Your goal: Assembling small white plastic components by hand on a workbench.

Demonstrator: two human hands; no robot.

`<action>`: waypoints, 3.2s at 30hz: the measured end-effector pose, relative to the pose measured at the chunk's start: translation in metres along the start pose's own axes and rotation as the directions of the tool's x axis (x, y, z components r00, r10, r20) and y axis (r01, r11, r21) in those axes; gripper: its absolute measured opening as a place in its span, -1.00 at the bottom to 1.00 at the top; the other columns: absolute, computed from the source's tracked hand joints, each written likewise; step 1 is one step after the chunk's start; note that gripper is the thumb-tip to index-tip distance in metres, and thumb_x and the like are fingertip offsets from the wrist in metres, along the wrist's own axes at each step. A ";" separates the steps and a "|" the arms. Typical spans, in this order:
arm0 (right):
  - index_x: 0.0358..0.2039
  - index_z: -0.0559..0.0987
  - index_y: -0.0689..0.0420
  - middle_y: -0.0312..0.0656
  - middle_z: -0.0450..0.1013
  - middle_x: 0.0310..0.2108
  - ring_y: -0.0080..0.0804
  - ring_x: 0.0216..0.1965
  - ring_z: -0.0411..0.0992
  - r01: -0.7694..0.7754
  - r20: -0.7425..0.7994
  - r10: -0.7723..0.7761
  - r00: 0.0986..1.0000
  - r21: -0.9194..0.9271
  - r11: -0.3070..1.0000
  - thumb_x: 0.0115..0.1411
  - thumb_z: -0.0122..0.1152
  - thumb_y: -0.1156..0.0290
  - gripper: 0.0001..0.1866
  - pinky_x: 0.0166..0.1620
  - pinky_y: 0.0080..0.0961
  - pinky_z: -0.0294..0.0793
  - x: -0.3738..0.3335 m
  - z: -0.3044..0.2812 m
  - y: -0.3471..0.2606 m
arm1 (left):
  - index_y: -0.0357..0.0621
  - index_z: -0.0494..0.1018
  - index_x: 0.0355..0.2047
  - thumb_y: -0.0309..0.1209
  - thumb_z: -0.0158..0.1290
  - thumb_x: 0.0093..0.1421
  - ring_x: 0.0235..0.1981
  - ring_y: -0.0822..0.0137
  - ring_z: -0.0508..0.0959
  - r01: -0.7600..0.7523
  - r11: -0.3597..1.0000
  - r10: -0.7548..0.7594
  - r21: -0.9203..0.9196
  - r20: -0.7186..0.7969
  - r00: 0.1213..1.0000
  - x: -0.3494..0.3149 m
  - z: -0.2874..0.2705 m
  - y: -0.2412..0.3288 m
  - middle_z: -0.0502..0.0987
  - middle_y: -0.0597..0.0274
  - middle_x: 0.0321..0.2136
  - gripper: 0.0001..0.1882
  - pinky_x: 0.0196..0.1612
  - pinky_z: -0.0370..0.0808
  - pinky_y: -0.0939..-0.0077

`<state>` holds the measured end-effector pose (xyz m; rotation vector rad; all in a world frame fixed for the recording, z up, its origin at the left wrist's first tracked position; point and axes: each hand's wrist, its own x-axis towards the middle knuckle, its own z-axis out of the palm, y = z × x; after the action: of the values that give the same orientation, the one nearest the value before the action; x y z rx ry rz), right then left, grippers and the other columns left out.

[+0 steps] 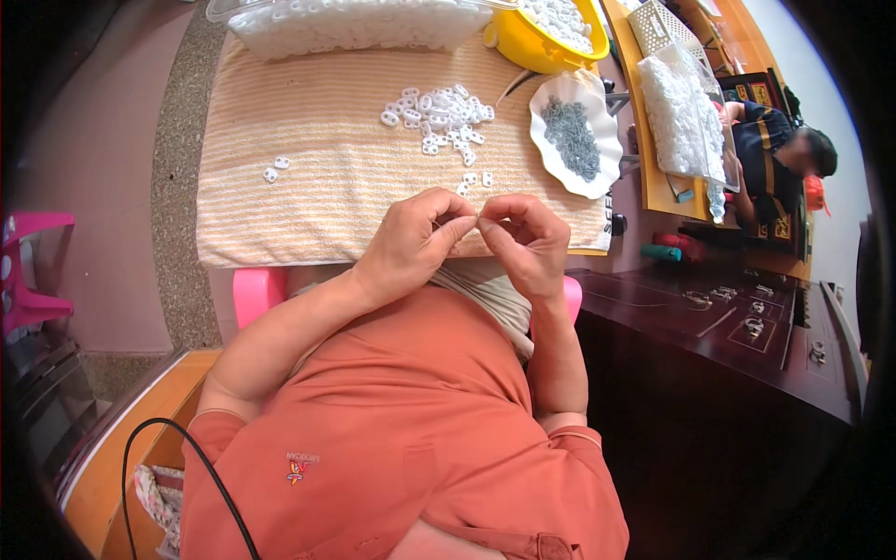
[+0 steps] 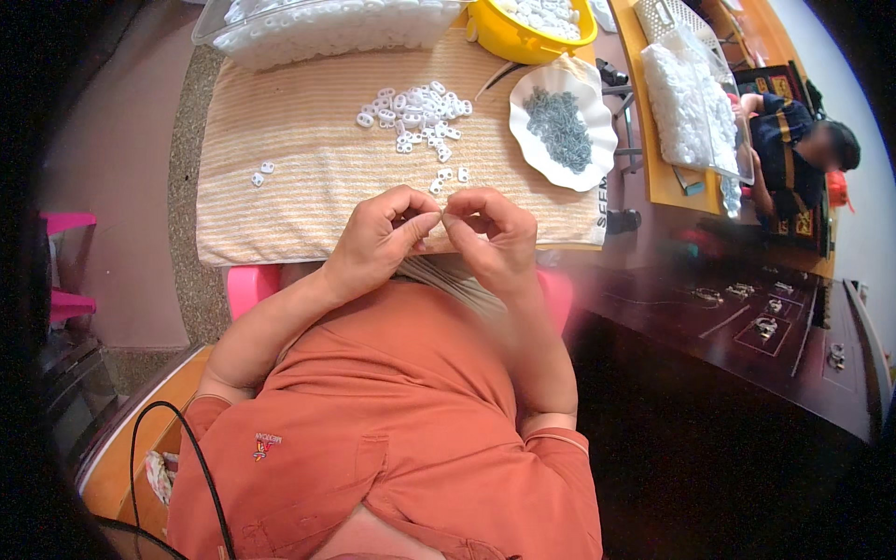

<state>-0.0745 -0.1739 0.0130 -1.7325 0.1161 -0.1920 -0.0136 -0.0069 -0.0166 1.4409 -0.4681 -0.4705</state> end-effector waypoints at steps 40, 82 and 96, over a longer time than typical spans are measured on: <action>-0.21 0.53 0.38 -0.13 0.52 -0.34 -0.49 -0.42 0.50 -0.340 0.165 0.298 0.940 0.516 0.786 0.18 0.11 0.60 -0.82 -0.25 -0.50 0.63 -0.002 0.005 -0.013 | -0.32 0.45 -0.35 -0.51 0.04 0.23 -0.48 0.33 0.53 -0.100 0.995 0.100 0.010 0.002 0.995 -0.003 -0.001 0.024 0.50 0.12 -0.46 -0.91 -0.42 0.46 0.50; -0.31 0.49 0.28 -0.21 0.39 -0.37 -0.56 -0.40 0.45 0.051 0.026 -0.050 0.998 -0.040 0.998 0.23 0.08 0.64 -0.96 -0.33 -0.65 0.48 -0.002 0.015 0.001 | -0.30 0.41 -0.29 -0.56 0.04 0.24 -0.42 0.56 0.52 0.112 0.905 -0.102 -0.410 0.045 0.994 0.002 -0.003 0.010 0.52 0.27 -0.44 -0.94 -0.40 0.52 0.69; -0.31 0.52 0.26 -0.24 0.44 -0.41 -0.59 -0.38 0.48 0.007 0.027 -0.006 1.000 -0.035 0.999 0.25 0.09 0.58 -0.95 -0.32 -0.67 0.49 -0.002 0.012 0.001 | -0.30 0.51 -0.23 -0.54 0.08 0.22 -0.40 0.57 0.54 0.077 0.974 -0.084 -0.213 -0.024 0.996 -0.001 0.001 0.013 0.58 0.28 -0.42 -0.87 -0.39 0.49 0.69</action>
<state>-0.0740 -0.1626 0.0099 -1.7695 0.0949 -0.1727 -0.0148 -0.0061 -0.0040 1.2624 -0.3231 -0.5446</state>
